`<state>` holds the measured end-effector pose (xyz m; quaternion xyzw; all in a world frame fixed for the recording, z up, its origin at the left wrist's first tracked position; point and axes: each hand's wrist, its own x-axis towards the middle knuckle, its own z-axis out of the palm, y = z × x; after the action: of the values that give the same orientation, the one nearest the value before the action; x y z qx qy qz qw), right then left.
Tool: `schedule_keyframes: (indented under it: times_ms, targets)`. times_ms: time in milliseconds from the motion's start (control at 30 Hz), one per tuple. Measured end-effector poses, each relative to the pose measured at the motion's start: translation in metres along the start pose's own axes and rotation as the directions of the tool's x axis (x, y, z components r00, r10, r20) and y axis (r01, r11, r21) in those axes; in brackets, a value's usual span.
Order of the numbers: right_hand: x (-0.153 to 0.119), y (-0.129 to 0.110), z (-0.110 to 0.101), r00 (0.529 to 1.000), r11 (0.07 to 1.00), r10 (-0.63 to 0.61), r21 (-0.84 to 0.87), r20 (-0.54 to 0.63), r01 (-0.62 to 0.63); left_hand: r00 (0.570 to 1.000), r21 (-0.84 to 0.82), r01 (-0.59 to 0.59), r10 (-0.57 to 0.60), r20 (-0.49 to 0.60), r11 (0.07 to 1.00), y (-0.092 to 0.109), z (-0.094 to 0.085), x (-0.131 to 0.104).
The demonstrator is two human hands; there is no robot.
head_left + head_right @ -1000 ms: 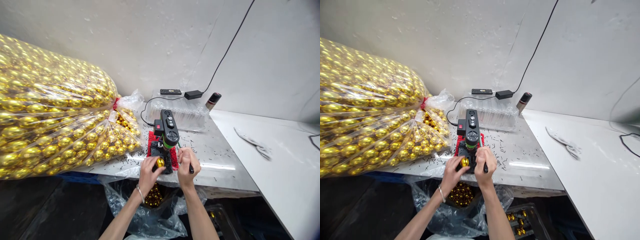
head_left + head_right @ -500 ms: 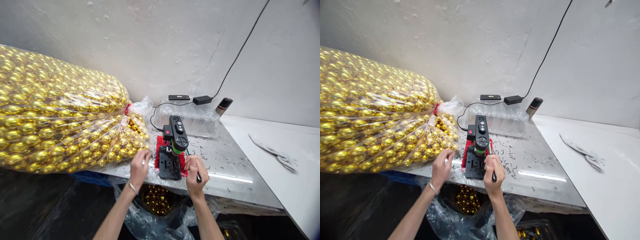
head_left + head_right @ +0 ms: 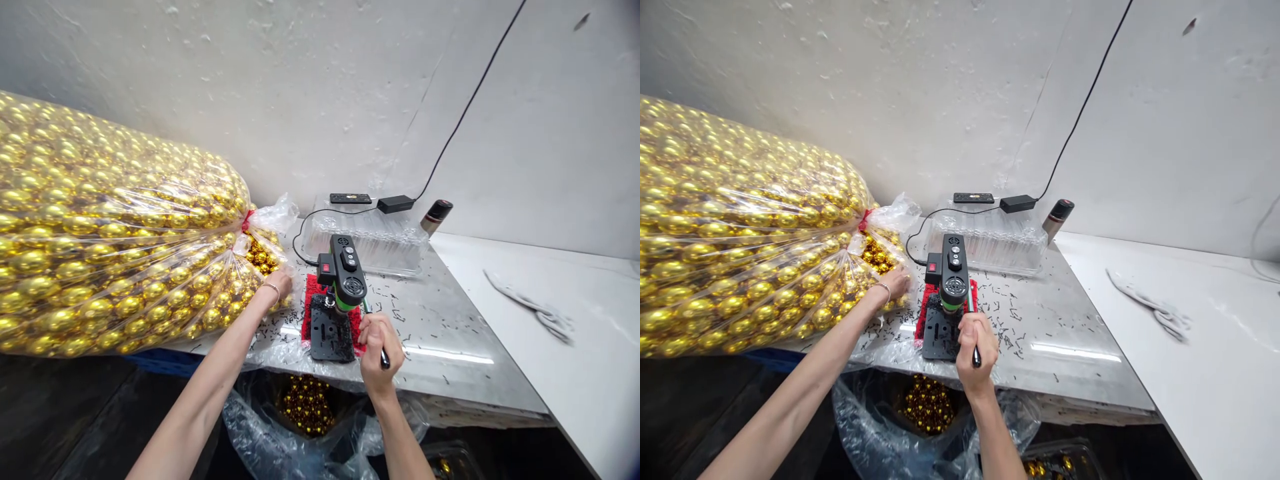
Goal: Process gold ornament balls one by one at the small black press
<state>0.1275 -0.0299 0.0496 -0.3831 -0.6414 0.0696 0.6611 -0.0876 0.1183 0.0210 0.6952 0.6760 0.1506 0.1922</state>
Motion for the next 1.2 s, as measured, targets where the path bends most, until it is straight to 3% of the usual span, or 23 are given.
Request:
schedule_keyframes:
  times_ms: [167,300,367,433,500,567,667,900,1200]
  targets:
    - [0.000,0.000,0.000,1.000,1.000,-0.024,-0.003,-0.001,0.024,0.999,-0.051,0.035,-0.036,-0.020,0.998,0.006,0.000,0.002]
    - [-0.001,0.000,-0.001,0.999,1.000,-0.028,-0.013,0.017,0.028,0.992,-0.103,0.031,-0.044,-0.119,0.994,0.004,-0.020,-0.013]
    - [-0.002,0.000,-0.002,0.999,0.999,-0.030,-0.012,0.021,0.030,0.986,-0.305,0.028,-0.076,-0.148,0.952,0.000,-0.033,-0.031]
    - [-0.002,0.001,-0.002,0.999,1.000,-0.022,-0.013,0.025,0.022,0.986,-0.660,0.015,-0.121,-0.115,0.751,-0.005,-0.041,-0.057]
    - [-0.003,0.000,-0.002,1.000,1.000,-0.012,-0.016,0.028,0.012,0.988,-0.918,0.057,-0.152,-0.004,0.394,-0.005,-0.042,-0.085]
    - [-0.002,0.000,-0.002,1.000,1.000,-0.011,-0.016,0.025,0.011,0.978,-0.979,0.162,-0.153,0.142,0.123,0.002,-0.035,-0.109]
    - [-0.001,-0.001,-0.002,1.000,1.000,-0.018,-0.015,0.011,0.018,0.940,-0.944,0.311,-0.113,0.322,-0.107,0.018,-0.015,-0.132]
    - [-0.002,0.000,-0.004,0.999,0.999,-0.015,-0.039,0.045,0.016,0.867,-0.826,0.472,-0.009,0.499,-0.309,0.039,0.025,-0.135]
    - [-0.003,0.001,-0.004,0.999,0.999,-0.026,-0.038,0.045,0.028,0.814,-0.769,0.518,-0.060,0.577,-0.374,0.045,0.038,-0.137]
